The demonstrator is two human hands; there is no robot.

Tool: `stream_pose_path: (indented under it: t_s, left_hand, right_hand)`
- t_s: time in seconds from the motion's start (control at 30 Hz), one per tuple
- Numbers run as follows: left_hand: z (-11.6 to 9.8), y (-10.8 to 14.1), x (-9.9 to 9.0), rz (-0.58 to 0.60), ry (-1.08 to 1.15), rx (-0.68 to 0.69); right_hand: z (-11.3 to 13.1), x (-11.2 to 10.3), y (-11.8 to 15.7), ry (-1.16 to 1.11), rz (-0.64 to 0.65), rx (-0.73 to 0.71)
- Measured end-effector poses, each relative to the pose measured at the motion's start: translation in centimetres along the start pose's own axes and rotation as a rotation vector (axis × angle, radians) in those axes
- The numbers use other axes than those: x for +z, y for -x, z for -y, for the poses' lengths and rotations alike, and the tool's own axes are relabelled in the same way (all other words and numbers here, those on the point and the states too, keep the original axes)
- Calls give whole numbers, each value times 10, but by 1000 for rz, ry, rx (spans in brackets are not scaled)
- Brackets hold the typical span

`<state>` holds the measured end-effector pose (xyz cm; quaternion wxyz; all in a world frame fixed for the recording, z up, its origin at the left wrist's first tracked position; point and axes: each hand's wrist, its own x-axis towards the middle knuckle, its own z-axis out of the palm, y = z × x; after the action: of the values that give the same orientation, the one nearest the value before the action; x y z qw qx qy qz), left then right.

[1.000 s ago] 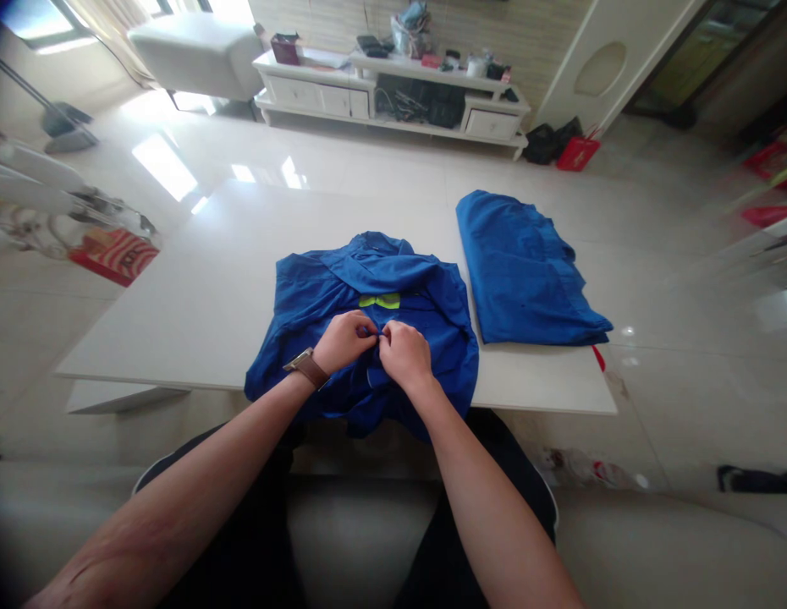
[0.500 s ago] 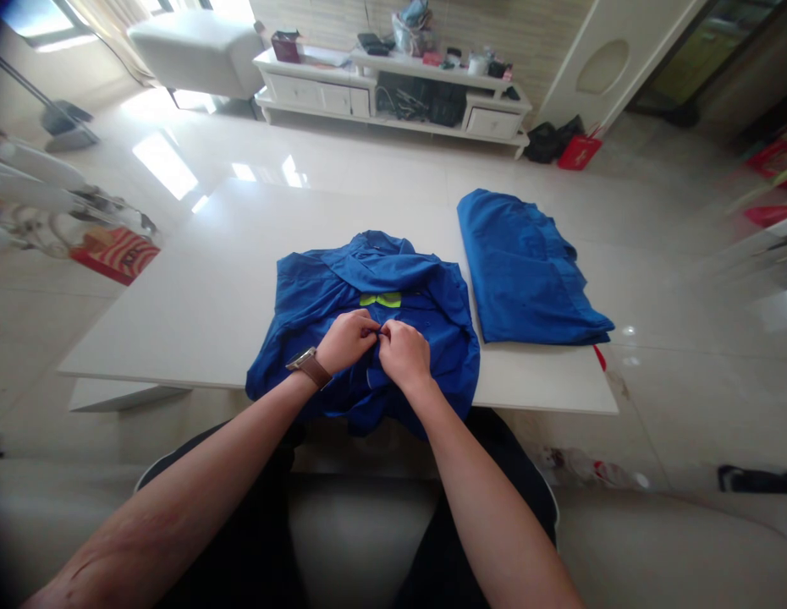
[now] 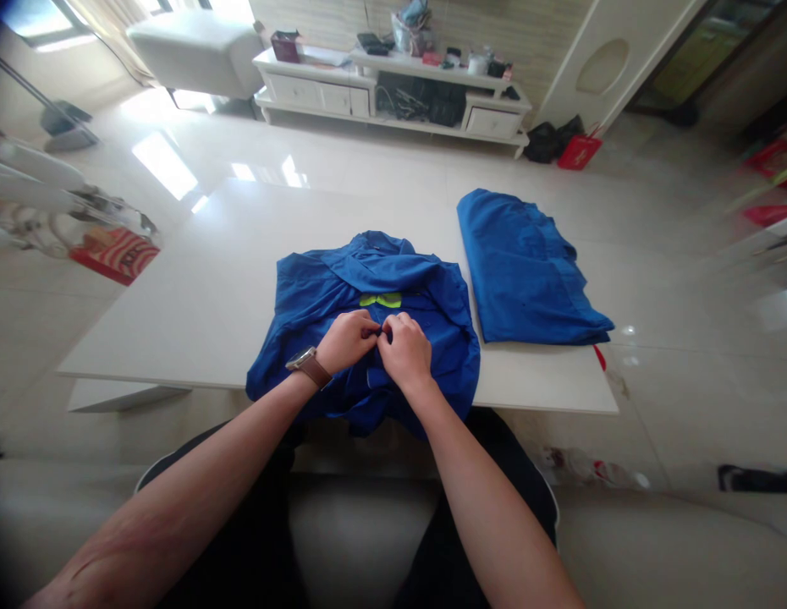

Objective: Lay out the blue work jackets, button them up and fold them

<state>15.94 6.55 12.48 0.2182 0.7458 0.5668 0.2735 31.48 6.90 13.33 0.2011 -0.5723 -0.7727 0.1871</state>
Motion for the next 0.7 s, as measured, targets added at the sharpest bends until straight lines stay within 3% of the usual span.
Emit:
stream_pose_path:
  t_s: [0.4,0.7]
  left_hand:
    - [-6,2,0,-11,98,-113]
    - [-4,2,1,3,126,-74]
  right_hand:
    - [-2,2,-4,-65,34,15]
    - [-1,2,-4,-34,39,27]
